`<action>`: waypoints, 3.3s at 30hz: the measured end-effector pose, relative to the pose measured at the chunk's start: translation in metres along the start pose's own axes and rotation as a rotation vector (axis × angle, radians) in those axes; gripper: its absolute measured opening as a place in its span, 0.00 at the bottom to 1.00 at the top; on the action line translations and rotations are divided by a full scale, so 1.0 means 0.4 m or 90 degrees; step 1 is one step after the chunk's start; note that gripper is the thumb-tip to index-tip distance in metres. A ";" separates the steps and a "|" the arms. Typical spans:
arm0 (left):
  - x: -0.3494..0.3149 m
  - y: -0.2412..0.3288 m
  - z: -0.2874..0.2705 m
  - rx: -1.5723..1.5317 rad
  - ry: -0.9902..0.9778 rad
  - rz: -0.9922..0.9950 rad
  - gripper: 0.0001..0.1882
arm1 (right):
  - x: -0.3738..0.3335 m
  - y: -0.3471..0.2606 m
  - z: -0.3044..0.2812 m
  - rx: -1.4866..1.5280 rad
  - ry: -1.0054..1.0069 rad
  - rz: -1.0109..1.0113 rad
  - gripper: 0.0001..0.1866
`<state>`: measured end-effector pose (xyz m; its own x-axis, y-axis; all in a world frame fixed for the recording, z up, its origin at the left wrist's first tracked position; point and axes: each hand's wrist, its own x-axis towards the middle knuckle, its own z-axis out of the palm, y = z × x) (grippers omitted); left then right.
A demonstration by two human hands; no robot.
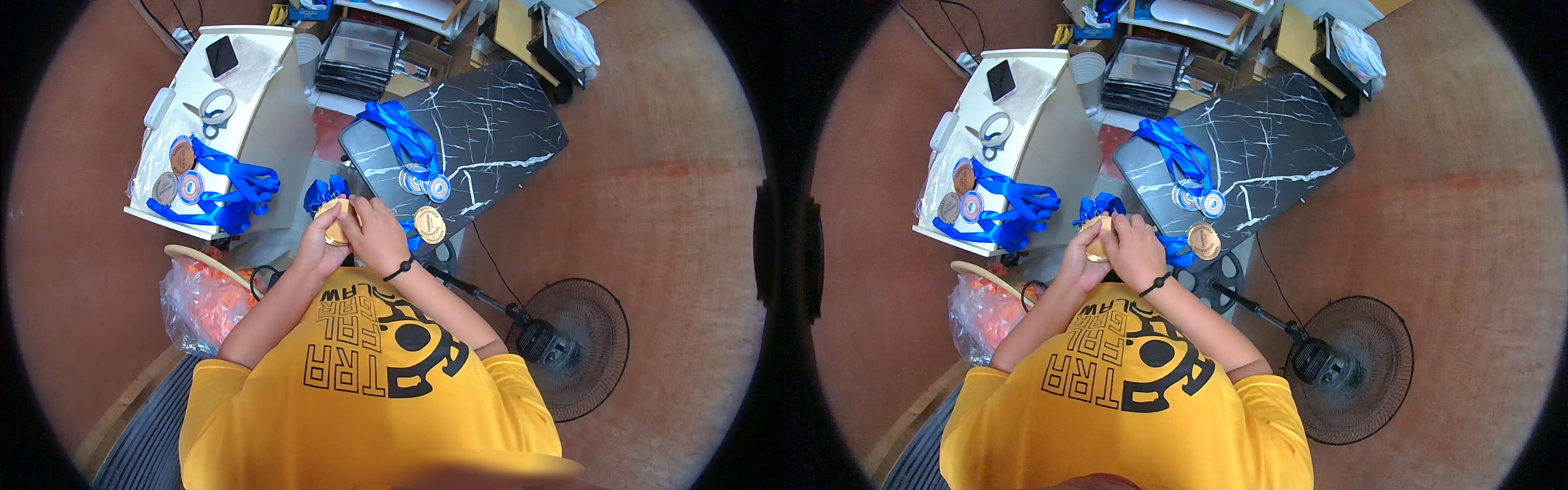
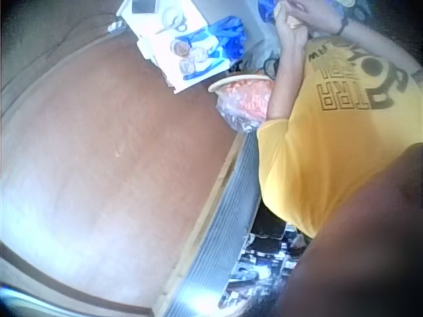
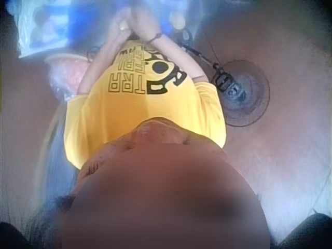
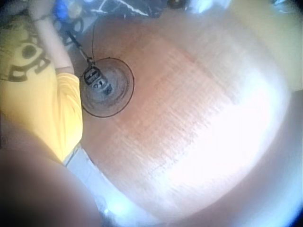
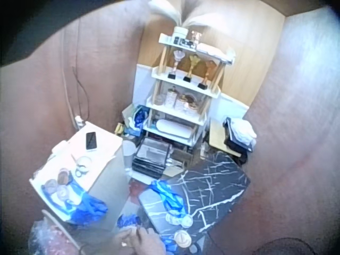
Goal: The person assembles medals by attaching blue ribbons to gold medallions. They pick up medallions and ribbons from a table, thread the ribbon through the medallion, and place the assembled items on the table. The person handles multiple medallions and ribbons one at a time.
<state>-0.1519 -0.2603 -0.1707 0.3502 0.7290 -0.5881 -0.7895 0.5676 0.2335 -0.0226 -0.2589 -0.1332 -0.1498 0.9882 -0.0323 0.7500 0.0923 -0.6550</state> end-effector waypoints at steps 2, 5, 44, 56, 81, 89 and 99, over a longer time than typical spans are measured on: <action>-0.001 0.001 -0.001 -0.012 0.017 -0.027 0.18 | 0.022 0.046 -0.015 0.121 -0.092 0.015 0.19; -0.001 0.007 0.013 0.011 0.021 -0.038 0.19 | 0.035 0.151 -0.008 0.170 -0.109 0.052 0.21; 0.012 0.028 0.009 -0.034 0.054 -0.122 0.14 | 0.135 0.615 -0.160 0.908 0.109 0.413 0.22; 0.010 0.021 -0.003 -0.017 0.073 -0.127 0.14 | 0.174 0.588 0.039 -0.298 0.029 0.375 0.26; 0.001 0.025 -0.017 -0.031 0.074 -0.114 0.16 | 0.172 0.669 -0.018 0.580 0.153 0.506 0.26; 0.009 0.019 -0.021 -0.019 0.075 -0.126 0.16 | 0.130 0.566 -0.118 1.290 -0.017 0.374 0.27; 0.002 0.017 -0.018 -0.005 0.084 -0.132 0.18 | 0.133 0.551 -0.123 1.355 0.045 0.400 0.27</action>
<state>-0.1606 -0.2589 -0.1752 0.4365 0.5409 -0.7189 -0.7115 0.6967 0.0921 0.1662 -0.1800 -0.2421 -0.1886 0.8349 -0.5171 -0.9269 -0.3253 -0.1872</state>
